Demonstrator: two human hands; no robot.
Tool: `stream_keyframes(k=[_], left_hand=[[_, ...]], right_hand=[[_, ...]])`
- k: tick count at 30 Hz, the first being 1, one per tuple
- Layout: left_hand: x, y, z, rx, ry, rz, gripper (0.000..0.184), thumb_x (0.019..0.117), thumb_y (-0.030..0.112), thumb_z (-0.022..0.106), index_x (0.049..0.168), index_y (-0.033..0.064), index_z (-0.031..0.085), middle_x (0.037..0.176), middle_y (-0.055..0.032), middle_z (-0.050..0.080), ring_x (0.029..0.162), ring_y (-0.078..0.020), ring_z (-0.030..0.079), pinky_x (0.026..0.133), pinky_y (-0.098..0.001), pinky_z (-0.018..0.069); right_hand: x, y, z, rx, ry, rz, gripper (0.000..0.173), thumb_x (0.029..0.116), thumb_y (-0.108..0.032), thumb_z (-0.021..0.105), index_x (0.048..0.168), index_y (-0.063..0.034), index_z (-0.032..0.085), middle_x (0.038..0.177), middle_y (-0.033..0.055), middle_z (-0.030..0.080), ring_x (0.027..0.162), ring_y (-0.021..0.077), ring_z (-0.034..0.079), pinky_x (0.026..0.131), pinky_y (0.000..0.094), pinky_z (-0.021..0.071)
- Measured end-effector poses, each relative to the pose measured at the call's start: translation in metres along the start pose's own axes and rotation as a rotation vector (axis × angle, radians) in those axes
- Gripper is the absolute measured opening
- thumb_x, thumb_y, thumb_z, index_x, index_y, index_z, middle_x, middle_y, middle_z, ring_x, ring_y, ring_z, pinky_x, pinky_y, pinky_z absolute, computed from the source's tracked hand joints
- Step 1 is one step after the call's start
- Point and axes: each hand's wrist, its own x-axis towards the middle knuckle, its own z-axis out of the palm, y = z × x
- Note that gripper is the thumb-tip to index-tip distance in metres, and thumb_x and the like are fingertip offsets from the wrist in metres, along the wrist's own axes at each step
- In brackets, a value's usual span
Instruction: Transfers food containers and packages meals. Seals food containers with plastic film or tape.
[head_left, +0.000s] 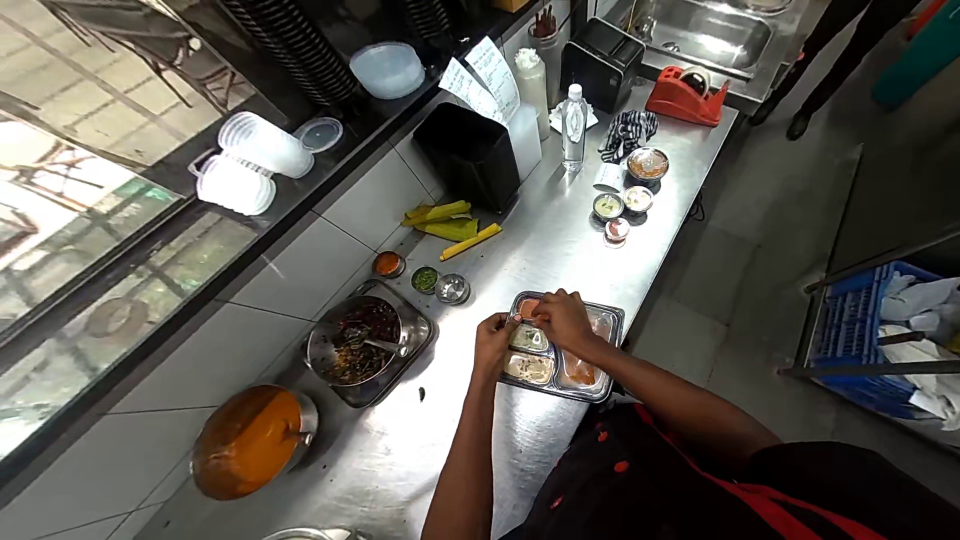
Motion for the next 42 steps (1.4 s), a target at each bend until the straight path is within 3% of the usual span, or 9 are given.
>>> stream_keyframes(k=[3, 13, 21, 27, 31, 34, 36, 39, 42], left_hand=[[0.006, 0.0, 0.004, -0.049, 0.056, -0.023, 0.02, 0.0998, 0.017, 0.068, 0.103, -0.0025, 0.071, 0.088, -0.0139, 0.071, 0.077, -0.0202, 0.069, 0.075, -0.0406, 0.0593], [0.003, -0.005, 0.012, -0.033, 0.168, 0.008, 0.019, 0.0996, 0.019, 0.068, 0.099, 0.0009, 0.071, 0.086, -0.0106, 0.069, 0.076, -0.0182, 0.065, 0.074, -0.0393, 0.0553], [-0.016, -0.013, 0.009, 0.038, 0.132, 0.086, 0.03, 0.1051, 0.038, 0.058, 0.107, 0.0105, 0.07, 0.089, -0.0094, 0.069, 0.074, -0.0216, 0.064, 0.067, -0.045, 0.0544], [-0.012, -0.032, 0.013, 0.121, 0.337, 0.016, 0.033, 0.1024, 0.04, 0.061, 0.102, 0.0083, 0.071, 0.085, -0.0108, 0.068, 0.075, -0.0256, 0.064, 0.07, -0.0528, 0.0542], [-0.041, -0.03, 0.008, 0.241, 0.359, -0.09, 0.036, 0.103, 0.039, 0.06, 0.117, 0.0071, 0.066, 0.096, -0.0154, 0.069, 0.081, -0.0313, 0.066, 0.073, -0.0578, 0.0549], [-0.048, -0.006, 0.003, 0.501, 0.334, 0.068, 0.055, 0.0964, 0.022, 0.065, 0.146, 0.0054, 0.048, 0.134, -0.0235, 0.058, 0.111, -0.0414, 0.063, 0.09, -0.0628, 0.0529], [-0.048, 0.012, 0.02, 0.655, 0.309, 0.265, 0.043, 0.0963, 0.023, 0.066, 0.136, 0.0075, 0.06, 0.14, -0.0209, 0.056, 0.121, -0.0432, 0.057, 0.095, -0.0639, 0.0493], [-0.025, 0.009, 0.057, 0.819, 0.295, 0.453, 0.025, 0.0999, 0.032, 0.063, 0.11, 0.0135, 0.076, 0.125, -0.01, 0.067, 0.114, -0.0339, 0.061, 0.095, -0.0581, 0.0497], [-0.023, -0.007, 0.077, 0.936, 0.317, 0.479, 0.032, 0.1041, 0.033, 0.054, 0.123, 0.014, 0.072, 0.134, -0.0107, 0.061, 0.122, -0.0343, 0.057, 0.102, -0.0587, 0.0462]], right_hand=[[0.002, -0.014, 0.02, -0.034, -0.009, 0.036, 0.013, 0.0955, -0.021, 0.066, 0.096, -0.0142, 0.078, 0.101, 0.0062, 0.073, 0.106, 0.0278, 0.064, 0.095, 0.0517, 0.044], [0.002, -0.007, 0.032, -0.269, 0.034, -0.111, 0.017, 0.1013, -0.021, 0.059, 0.103, -0.0096, 0.072, 0.108, 0.0092, 0.069, 0.108, 0.0303, 0.063, 0.094, 0.053, 0.0452], [0.018, -0.017, 0.048, -0.273, 0.081, -0.211, 0.013, 0.0953, -0.015, 0.066, 0.105, -0.009, 0.072, 0.124, 0.0097, 0.064, 0.12, 0.0299, 0.058, 0.098, 0.0545, 0.0466], [0.001, 0.007, 0.027, -0.143, 0.091, -0.131, 0.019, 0.0978, -0.036, 0.066, 0.109, -0.025, 0.076, 0.132, 0.0055, 0.063, 0.124, 0.0308, 0.055, 0.099, 0.058, 0.0441], [-0.043, 0.051, 0.006, -0.155, 0.173, -0.113, 0.026, 0.0992, -0.04, 0.063, 0.123, -0.0361, 0.075, 0.141, 0.0016, 0.061, 0.139, 0.0287, 0.047, 0.111, 0.063, 0.0346], [-0.031, 0.067, -0.009, -0.203, 0.265, -0.051, 0.032, 0.1004, -0.035, 0.061, 0.131, -0.0309, 0.071, 0.145, 0.002, 0.06, 0.143, 0.0314, 0.044, 0.112, 0.0665, 0.0314], [-0.011, 0.071, -0.018, -0.191, 0.247, -0.007, 0.03, 0.1015, -0.032, 0.061, 0.128, -0.0287, 0.072, 0.139, -0.0002, 0.064, 0.137, 0.0276, 0.051, 0.112, 0.0625, 0.034], [0.02, 0.083, -0.028, 0.012, 0.156, 0.035, 0.02, 0.0984, -0.022, 0.064, 0.111, -0.0217, 0.079, 0.12, 0.0012, 0.073, 0.115, 0.0263, 0.063, 0.097, 0.0544, 0.046], [0.04, 0.099, -0.039, 0.333, 0.025, 0.079, 0.011, 0.094, -0.016, 0.072, 0.101, -0.0129, 0.08, 0.107, 0.0067, 0.075, 0.101, 0.0233, 0.069, 0.091, 0.0507, 0.0561]])
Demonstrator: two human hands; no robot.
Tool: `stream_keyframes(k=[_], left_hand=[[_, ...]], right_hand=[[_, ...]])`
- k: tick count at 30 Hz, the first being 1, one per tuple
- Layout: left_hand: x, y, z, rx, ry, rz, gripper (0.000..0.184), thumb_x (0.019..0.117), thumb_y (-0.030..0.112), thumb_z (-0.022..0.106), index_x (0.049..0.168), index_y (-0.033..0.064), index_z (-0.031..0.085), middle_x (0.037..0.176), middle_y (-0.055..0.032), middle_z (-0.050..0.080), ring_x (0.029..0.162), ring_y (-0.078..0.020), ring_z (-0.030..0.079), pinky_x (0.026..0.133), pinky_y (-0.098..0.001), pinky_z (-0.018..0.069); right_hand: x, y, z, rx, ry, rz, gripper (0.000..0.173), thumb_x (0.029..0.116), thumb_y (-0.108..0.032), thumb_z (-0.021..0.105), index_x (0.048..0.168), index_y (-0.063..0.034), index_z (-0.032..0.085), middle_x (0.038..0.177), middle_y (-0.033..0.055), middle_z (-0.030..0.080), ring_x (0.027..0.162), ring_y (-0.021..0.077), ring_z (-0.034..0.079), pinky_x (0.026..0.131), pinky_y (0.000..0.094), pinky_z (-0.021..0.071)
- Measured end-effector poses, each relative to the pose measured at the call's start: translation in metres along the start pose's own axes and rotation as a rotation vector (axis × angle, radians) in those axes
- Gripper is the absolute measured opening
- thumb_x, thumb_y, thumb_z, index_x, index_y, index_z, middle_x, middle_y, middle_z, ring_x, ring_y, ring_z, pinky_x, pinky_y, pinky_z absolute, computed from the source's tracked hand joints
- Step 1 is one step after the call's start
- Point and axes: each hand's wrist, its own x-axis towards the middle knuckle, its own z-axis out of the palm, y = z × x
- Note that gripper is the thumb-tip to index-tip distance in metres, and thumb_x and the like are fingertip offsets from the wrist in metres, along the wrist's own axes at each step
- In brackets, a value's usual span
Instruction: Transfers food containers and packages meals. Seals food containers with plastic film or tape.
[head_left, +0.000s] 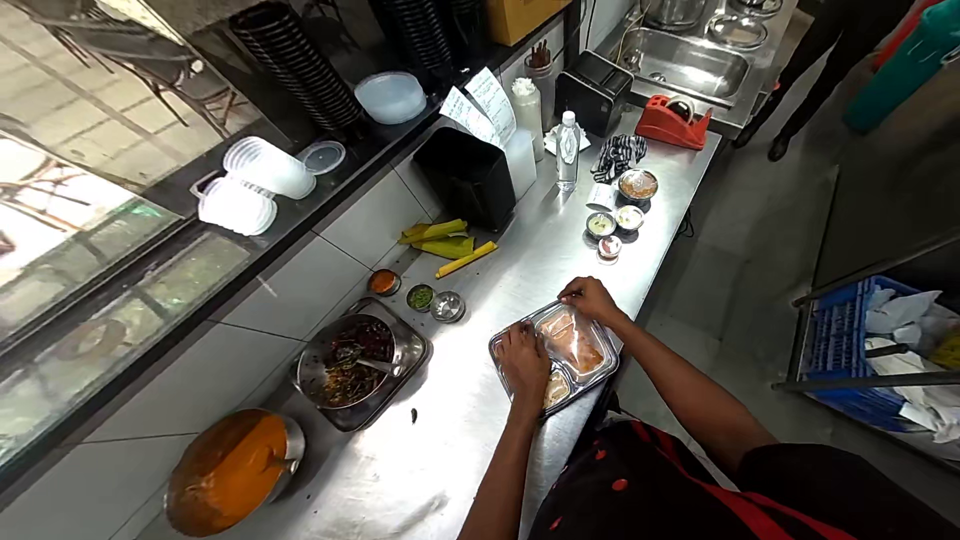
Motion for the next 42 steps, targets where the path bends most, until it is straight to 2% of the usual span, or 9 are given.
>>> stream_keyframes(k=[6, 10, 13, 16, 21, 24, 29, 35, 42], left_hand=[[-0.009, 0.001, 0.009, 0.016, -0.01, -0.026, 0.039, 0.1071, 0.033, 0.047, 0.135, 0.0107, 0.064, 0.144, -0.0118, 0.056, 0.127, -0.033, 0.056, 0.105, -0.0546, 0.0468], [-0.011, 0.001, 0.009, -0.016, 0.0, -0.023, 0.039, 0.1068, 0.032, 0.049, 0.136, 0.0098, 0.063, 0.145, -0.0121, 0.055, 0.129, -0.0315, 0.056, 0.107, -0.0537, 0.046], [-0.005, 0.001, 0.011, -0.012, 0.013, -0.05, 0.037, 0.1061, 0.029, 0.049, 0.134, 0.0105, 0.064, 0.142, -0.0125, 0.057, 0.127, -0.0322, 0.057, 0.106, -0.0546, 0.0465], [-0.002, 0.001, 0.008, -0.005, 0.009, -0.051, 0.034, 0.1055, 0.023, 0.049, 0.132, 0.0095, 0.066, 0.14, -0.0131, 0.059, 0.126, -0.0327, 0.058, 0.106, -0.0544, 0.0466], [0.017, 0.0, -0.006, 0.017, -0.004, -0.022, 0.03, 0.1026, 0.021, 0.05, 0.124, 0.0117, 0.069, 0.128, -0.014, 0.065, 0.117, -0.0352, 0.061, 0.1, -0.0594, 0.0468], [0.04, -0.009, -0.009, -0.033, -0.095, 0.092, 0.033, 0.104, 0.022, 0.054, 0.134, 0.0143, 0.066, 0.133, -0.0139, 0.062, 0.12, -0.038, 0.059, 0.098, -0.0604, 0.0478], [0.063, -0.018, 0.007, -0.242, -0.192, 0.164, 0.027, 0.107, 0.021, 0.052, 0.122, 0.0147, 0.073, 0.105, -0.013, 0.071, 0.098, -0.0325, 0.069, 0.086, -0.0556, 0.0563], [0.055, -0.018, 0.007, -0.277, -0.149, 0.124, 0.027, 0.1064, 0.02, 0.052, 0.121, 0.0134, 0.073, 0.108, -0.0121, 0.071, 0.101, -0.0323, 0.068, 0.087, -0.0554, 0.056], [0.042, -0.021, 0.013, -0.243, -0.11, 0.02, 0.03, 0.107, 0.023, 0.049, 0.125, 0.0178, 0.072, 0.108, -0.0106, 0.072, 0.096, -0.0318, 0.069, 0.083, -0.0569, 0.0551]], right_hand=[[0.047, -0.026, 0.002, -0.145, -0.447, -0.088, 0.011, 0.09, -0.02, 0.076, 0.096, -0.0132, 0.082, 0.092, 0.0065, 0.077, 0.089, 0.0229, 0.072, 0.085, 0.0539, 0.0559], [0.062, -0.041, 0.026, -0.22, -0.562, -0.151, 0.012, 0.0871, -0.023, 0.08, 0.092, -0.0113, 0.08, 0.09, 0.0079, 0.075, 0.089, 0.0266, 0.071, 0.082, 0.0595, 0.0546], [0.051, -0.025, 0.004, -0.25, -0.487, -0.103, 0.016, 0.0908, -0.032, 0.076, 0.1, -0.0201, 0.081, 0.1, 0.0049, 0.077, 0.1, 0.0281, 0.07, 0.088, 0.0664, 0.0493], [0.027, 0.016, -0.02, -0.134, -0.289, -0.122, 0.018, 0.0935, -0.03, 0.074, 0.105, -0.0192, 0.081, 0.111, 0.0051, 0.075, 0.105, 0.0265, 0.069, 0.091, 0.0621, 0.0512], [-0.023, 0.029, -0.027, 0.271, 0.093, 0.103, 0.013, 0.0902, -0.007, 0.07, 0.101, -0.0072, 0.078, 0.097, 0.0086, 0.075, 0.076, 0.019, 0.069, 0.073, 0.0432, 0.059], [-0.047, 0.023, -0.017, 0.419, 0.188, 0.224, 0.013, 0.0949, -0.012, 0.069, 0.104, -0.0055, 0.076, 0.09, 0.0092, 0.074, 0.067, 0.017, 0.066, 0.062, 0.0378, 0.0568], [-0.063, 0.018, 0.0, 0.375, 0.277, 0.264, 0.014, 0.0896, -0.014, 0.078, 0.101, -0.0056, 0.078, 0.094, 0.0071, 0.076, 0.074, 0.0167, 0.07, 0.073, 0.0409, 0.0603], [-0.024, 0.025, 0.005, 0.543, 0.249, 0.2, 0.009, 0.0837, -0.004, 0.079, 0.085, 0.0013, 0.071, 0.083, 0.0118, 0.072, 0.076, 0.0197, 0.067, 0.073, 0.0421, 0.057], [-0.081, 0.021, -0.002, 0.36, 0.148, 0.225, 0.019, 0.0943, -0.015, 0.073, 0.111, -0.0074, 0.078, 0.115, 0.0044, 0.077, 0.097, 0.014, 0.073, 0.089, 0.0407, 0.0597]])
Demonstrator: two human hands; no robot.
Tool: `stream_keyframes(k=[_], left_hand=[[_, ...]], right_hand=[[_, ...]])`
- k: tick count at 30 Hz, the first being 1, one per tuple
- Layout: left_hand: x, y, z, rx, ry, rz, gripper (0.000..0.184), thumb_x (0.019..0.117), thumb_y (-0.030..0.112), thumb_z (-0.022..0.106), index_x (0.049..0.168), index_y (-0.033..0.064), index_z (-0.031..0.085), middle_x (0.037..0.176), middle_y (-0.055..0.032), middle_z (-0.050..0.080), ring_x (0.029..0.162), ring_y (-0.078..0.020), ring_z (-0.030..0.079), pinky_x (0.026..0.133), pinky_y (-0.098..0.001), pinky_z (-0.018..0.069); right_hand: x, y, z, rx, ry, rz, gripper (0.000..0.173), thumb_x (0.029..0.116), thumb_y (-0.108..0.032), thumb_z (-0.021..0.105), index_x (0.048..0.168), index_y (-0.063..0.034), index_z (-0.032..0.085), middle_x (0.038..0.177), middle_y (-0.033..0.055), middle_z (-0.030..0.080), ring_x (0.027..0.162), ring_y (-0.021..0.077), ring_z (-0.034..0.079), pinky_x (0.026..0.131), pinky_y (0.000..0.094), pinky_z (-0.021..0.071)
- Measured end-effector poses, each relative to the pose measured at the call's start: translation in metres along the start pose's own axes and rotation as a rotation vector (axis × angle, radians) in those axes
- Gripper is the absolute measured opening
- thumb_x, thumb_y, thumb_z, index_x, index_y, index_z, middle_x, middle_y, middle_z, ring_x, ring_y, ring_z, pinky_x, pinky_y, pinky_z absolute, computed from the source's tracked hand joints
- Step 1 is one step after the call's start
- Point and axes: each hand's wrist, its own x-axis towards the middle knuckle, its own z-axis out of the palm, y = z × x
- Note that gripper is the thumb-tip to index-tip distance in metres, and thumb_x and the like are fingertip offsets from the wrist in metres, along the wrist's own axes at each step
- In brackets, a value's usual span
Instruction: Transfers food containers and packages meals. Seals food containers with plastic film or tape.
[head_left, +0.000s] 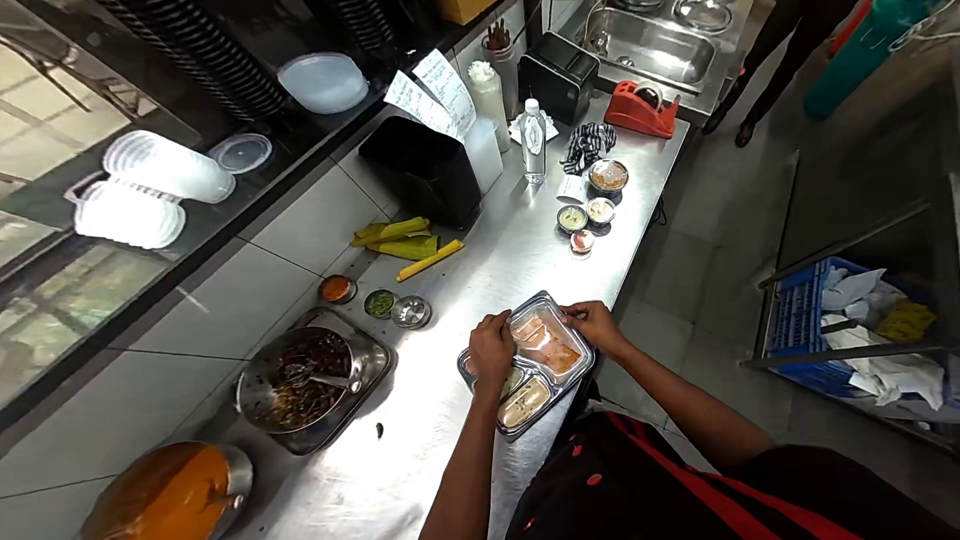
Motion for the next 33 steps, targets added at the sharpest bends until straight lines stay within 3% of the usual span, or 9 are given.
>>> stream_keyframes(k=[5, 8, 10, 16, 20, 22, 25, 28, 33], left_hand=[[-0.012, 0.006, 0.001, 0.009, 0.029, -0.063, 0.03, 0.1072, 0.024, 0.049, 0.125, 0.0181, 0.072, 0.107, -0.0116, 0.072, 0.094, -0.0325, 0.069, 0.081, -0.0579, 0.055], [-0.015, 0.007, 0.001, 0.003, 0.043, -0.06, 0.03, 0.1069, 0.025, 0.05, 0.125, 0.0184, 0.073, 0.106, -0.0113, 0.072, 0.092, -0.0324, 0.069, 0.08, -0.0573, 0.0546], [-0.016, 0.012, -0.005, -0.005, -0.009, -0.057, 0.03, 0.1072, 0.024, 0.05, 0.126, 0.0173, 0.072, 0.109, -0.0126, 0.071, 0.094, -0.0341, 0.068, 0.081, -0.0592, 0.0545], [0.014, 0.039, -0.045, -0.003, -0.352, -0.152, 0.027, 0.1021, 0.022, 0.058, 0.118, 0.0043, 0.072, 0.112, -0.0242, 0.069, 0.108, -0.0462, 0.063, 0.089, -0.0674, 0.0492], [0.064, 0.019, -0.028, -0.116, -0.483, -0.204, 0.046, 0.1087, 0.029, 0.048, 0.143, -0.0007, 0.054, 0.129, -0.0296, 0.061, 0.121, -0.0452, 0.06, 0.104, -0.0648, 0.0451], [0.07, 0.006, -0.025, -0.292, -0.441, -0.334, 0.045, 0.1102, 0.034, 0.044, 0.14, 0.0017, 0.055, 0.127, -0.0276, 0.063, 0.117, -0.0414, 0.063, 0.101, -0.0632, 0.0475], [0.066, -0.014, -0.029, -0.595, -0.275, -0.434, 0.039, 0.1088, 0.03, 0.05, 0.125, -0.004, 0.059, 0.108, -0.0238, 0.065, 0.096, -0.0319, 0.065, 0.088, -0.0544, 0.0541], [0.052, -0.017, -0.027, -0.733, -0.051, -0.487, 0.028, 0.1061, 0.022, 0.056, 0.114, -0.0037, 0.061, 0.095, -0.0163, 0.065, 0.083, -0.0212, 0.063, 0.079, -0.0434, 0.0553], [0.042, -0.012, -0.02, -0.771, 0.107, -0.527, 0.02, 0.1025, 0.017, 0.063, 0.108, -0.0026, 0.066, 0.092, -0.0135, 0.067, 0.081, -0.0179, 0.063, 0.078, -0.0392, 0.0543]], right_hand=[[-0.076, 0.011, 0.001, 0.064, 0.165, 0.09, 0.022, 0.0955, -0.016, 0.073, 0.116, -0.0112, 0.078, 0.112, 0.0044, 0.077, 0.081, 0.015, 0.071, 0.072, 0.0378, 0.0601], [-0.111, 0.008, 0.005, 0.267, 0.19, 0.189, 0.029, 0.0972, -0.017, 0.072, 0.126, -0.0157, 0.074, 0.106, 0.0092, 0.074, 0.064, 0.0188, 0.063, 0.048, 0.0323, 0.0513], [-0.125, 0.011, 0.001, 0.386, 0.134, 0.229, 0.036, 0.0969, -0.017, 0.073, 0.132, -0.0212, 0.071, 0.11, 0.0076, 0.073, 0.066, 0.0176, 0.063, 0.051, 0.0309, 0.0527], [-0.067, 0.019, -0.017, 0.399, 0.055, 0.208, 0.026, 0.0937, -0.004, 0.071, 0.12, -0.0024, 0.074, 0.09, 0.0089, 0.072, 0.054, 0.0086, 0.051, 0.047, 0.0246, 0.0426], [-0.011, 0.002, -0.022, 0.329, 0.02, 0.186, 0.034, 0.0925, -0.009, 0.074, 0.125, -0.0031, 0.07, 0.084, 0.0088, 0.072, 0.054, 0.009, 0.052, 0.048, 0.0259, 0.0431], [0.013, -0.004, -0.015, 0.315, 0.067, 0.17, 0.039, 0.0905, -0.01, 0.077, 0.127, -0.002, 0.068, 0.088, 0.0111, 0.075, 0.056, 0.0109, 0.058, 0.048, 0.0273, 0.0463], [0.036, -0.01, -0.008, 0.255, 0.059, 0.154, 0.038, 0.0894, -0.01, 0.077, 0.125, 0.0005, 0.067, 0.094, 0.0147, 0.074, 0.068, 0.0189, 0.067, 0.059, 0.0358, 0.0562], [0.031, -0.012, 0.003, 0.189, 0.036, 0.25, 0.031, 0.0924, -0.02, 0.077, 0.114, 0.0, 0.069, 0.082, 0.0141, 0.07, 0.057, 0.0185, 0.062, 0.052, 0.0356, 0.0551], [-0.011, -0.015, 0.015, 0.123, 0.054, 0.331, 0.028, 0.094, -0.022, 0.076, 0.107, 0.0011, 0.066, 0.082, 0.0141, 0.067, 0.056, 0.0202, 0.061, 0.051, 0.0365, 0.0535]])
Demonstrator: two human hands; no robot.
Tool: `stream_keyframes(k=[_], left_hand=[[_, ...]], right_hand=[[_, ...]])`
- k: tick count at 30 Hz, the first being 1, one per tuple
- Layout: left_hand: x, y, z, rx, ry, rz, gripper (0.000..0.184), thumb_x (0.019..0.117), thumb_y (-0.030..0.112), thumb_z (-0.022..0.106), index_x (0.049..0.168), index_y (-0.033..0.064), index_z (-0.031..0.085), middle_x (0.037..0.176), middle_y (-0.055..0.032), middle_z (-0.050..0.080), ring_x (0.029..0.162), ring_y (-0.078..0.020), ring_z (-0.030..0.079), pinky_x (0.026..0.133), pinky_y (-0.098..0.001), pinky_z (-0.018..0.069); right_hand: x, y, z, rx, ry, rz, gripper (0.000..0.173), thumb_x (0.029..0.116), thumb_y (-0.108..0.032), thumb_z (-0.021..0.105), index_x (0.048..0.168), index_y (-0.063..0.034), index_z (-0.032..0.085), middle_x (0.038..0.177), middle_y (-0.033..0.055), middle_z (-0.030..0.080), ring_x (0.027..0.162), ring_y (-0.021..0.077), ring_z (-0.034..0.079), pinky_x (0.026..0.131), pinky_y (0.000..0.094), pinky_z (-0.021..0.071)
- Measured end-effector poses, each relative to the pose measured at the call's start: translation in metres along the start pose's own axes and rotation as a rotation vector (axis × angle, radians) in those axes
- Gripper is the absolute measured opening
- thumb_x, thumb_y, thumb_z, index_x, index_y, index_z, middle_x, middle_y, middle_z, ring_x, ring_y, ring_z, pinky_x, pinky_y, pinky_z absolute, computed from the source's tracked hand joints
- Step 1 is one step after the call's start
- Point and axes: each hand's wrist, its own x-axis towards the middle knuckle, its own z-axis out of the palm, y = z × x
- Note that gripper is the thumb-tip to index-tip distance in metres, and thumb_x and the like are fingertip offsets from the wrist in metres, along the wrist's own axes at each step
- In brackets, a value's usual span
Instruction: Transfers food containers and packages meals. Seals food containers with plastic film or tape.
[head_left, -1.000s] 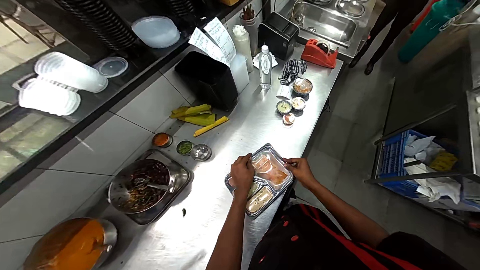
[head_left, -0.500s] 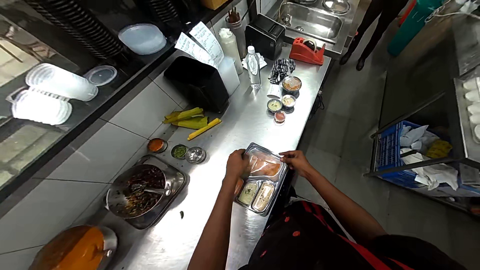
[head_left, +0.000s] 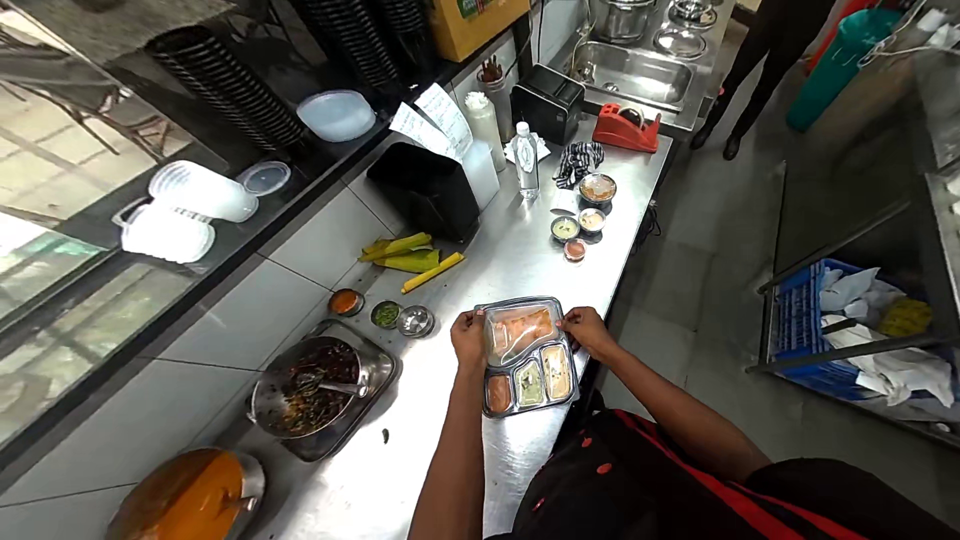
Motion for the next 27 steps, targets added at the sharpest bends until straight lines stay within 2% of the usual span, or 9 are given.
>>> stream_keyframes(k=[5, 7, 9, 13, 16, 18, 21, 24, 27], left_hand=[[-0.003, 0.0, 0.0, 0.156, 0.035, 0.063, 0.025, 0.1019, 0.023, 0.065, 0.111, -0.0005, 0.068, 0.095, -0.0155, 0.069, 0.085, -0.0237, 0.066, 0.082, -0.0459, 0.0553], [-0.008, -0.001, -0.009, 0.292, -0.084, 0.083, 0.039, 0.1049, 0.028, 0.059, 0.133, 0.0009, 0.058, 0.119, -0.0223, 0.066, 0.107, -0.0341, 0.066, 0.096, -0.0566, 0.0524], [-0.019, -0.008, -0.028, 0.313, -0.244, 0.073, 0.069, 0.1026, 0.038, 0.06, 0.158, 0.0099, 0.032, 0.148, -0.0236, 0.05, 0.13, -0.04, 0.055, 0.105, -0.0627, 0.0462], [-0.066, -0.027, -0.057, 0.29, -0.312, 0.012, 0.107, 0.0895, 0.031, 0.08, 0.166, 0.0241, 0.005, 0.15, -0.0223, 0.048, 0.102, -0.0384, 0.067, 0.085, -0.0598, 0.0568], [-0.102, -0.04, -0.057, 0.294, -0.261, -0.004, 0.12, 0.0825, 0.028, 0.087, 0.165, 0.0355, 0.0, 0.142, -0.0163, 0.056, 0.08, -0.0301, 0.071, 0.074, -0.0537, 0.0618], [-0.122, -0.044, -0.048, 0.28, -0.178, 0.012, 0.118, 0.0804, 0.028, 0.089, 0.164, 0.0413, 0.007, 0.133, -0.0125, 0.062, 0.072, -0.0262, 0.07, 0.068, -0.0505, 0.0628], [-0.139, -0.041, -0.037, 0.325, -0.069, 0.082, 0.087, 0.0843, 0.023, 0.085, 0.156, 0.0343, 0.037, 0.124, -0.0115, 0.066, 0.077, -0.0258, 0.07, 0.069, -0.0516, 0.0613], [-0.142, -0.041, -0.036, 0.268, -0.081, 0.089, 0.057, 0.0864, 0.023, 0.084, 0.137, 0.0318, 0.059, 0.108, -0.0074, 0.071, 0.073, -0.0238, 0.069, 0.064, -0.0488, 0.0605], [-0.143, -0.04, -0.043, 0.202, -0.136, 0.053, 0.049, 0.0868, 0.019, 0.083, 0.13, 0.0303, 0.062, 0.096, -0.0078, 0.073, 0.068, -0.0243, 0.069, 0.06, -0.0465, 0.0596]], right_hand=[[-0.027, 0.014, 0.002, 0.023, -0.022, 0.032, 0.029, 0.0949, -0.023, 0.075, 0.106, 0.001, 0.063, 0.081, 0.0141, 0.067, 0.057, 0.0213, 0.063, 0.05, 0.0368, 0.0544], [-0.022, 0.008, -0.002, -0.018, -0.028, 0.017, 0.031, 0.0938, -0.022, 0.077, 0.111, -0.0005, 0.062, 0.081, 0.0137, 0.068, 0.056, 0.0213, 0.062, 0.049, 0.0368, 0.0539], [-0.009, 0.002, -0.006, -0.073, -0.014, -0.042, 0.034, 0.0915, -0.021, 0.078, 0.113, -0.0016, 0.061, 0.078, 0.0131, 0.067, 0.055, 0.0217, 0.061, 0.049, 0.0377, 0.0527], [0.019, -0.006, -0.012, -0.248, 0.03, -0.26, 0.038, 0.0891, -0.021, 0.08, 0.118, -0.0027, 0.062, 0.086, 0.015, 0.071, 0.073, 0.0289, 0.068, 0.069, 0.0505, 0.0575], [0.02, -0.006, -0.012, -0.543, -0.002, -0.591, 0.029, 0.0931, -0.018, 0.073, 0.121, -0.0109, 0.071, 0.121, 0.0126, 0.066, 0.098, 0.0306, 0.067, 0.083, 0.0544, 0.0581], [0.019, 0.002, -0.018, -0.714, -0.064, -0.876, 0.015, 0.0949, -0.022, 0.071, 0.107, -0.0189, 0.079, 0.122, 0.006, 0.067, 0.111, 0.0259, 0.063, 0.091, 0.0487, 0.055], [0.023, 0.0, -0.026, -0.886, -0.186, -1.104, 0.016, 0.0994, -0.026, 0.066, 0.104, -0.0219, 0.08, 0.115, -0.0017, 0.072, 0.116, 0.0222, 0.061, 0.096, 0.0469, 0.0469], [0.031, -0.016, -0.016, -0.949, -0.337, -1.185, 0.015, 0.097, -0.016, 0.065, 0.099, -0.0155, 0.08, 0.106, 0.0032, 0.073, 0.104, 0.024, 0.064, 0.091, 0.0463, 0.0481], [0.037, -0.029, -0.003, -0.945, -0.496, -1.176, 0.015, 0.096, -0.008, 0.064, 0.097, -0.0088, 0.079, 0.099, 0.0092, 0.071, 0.098, 0.027, 0.065, 0.087, 0.0458, 0.0505]])
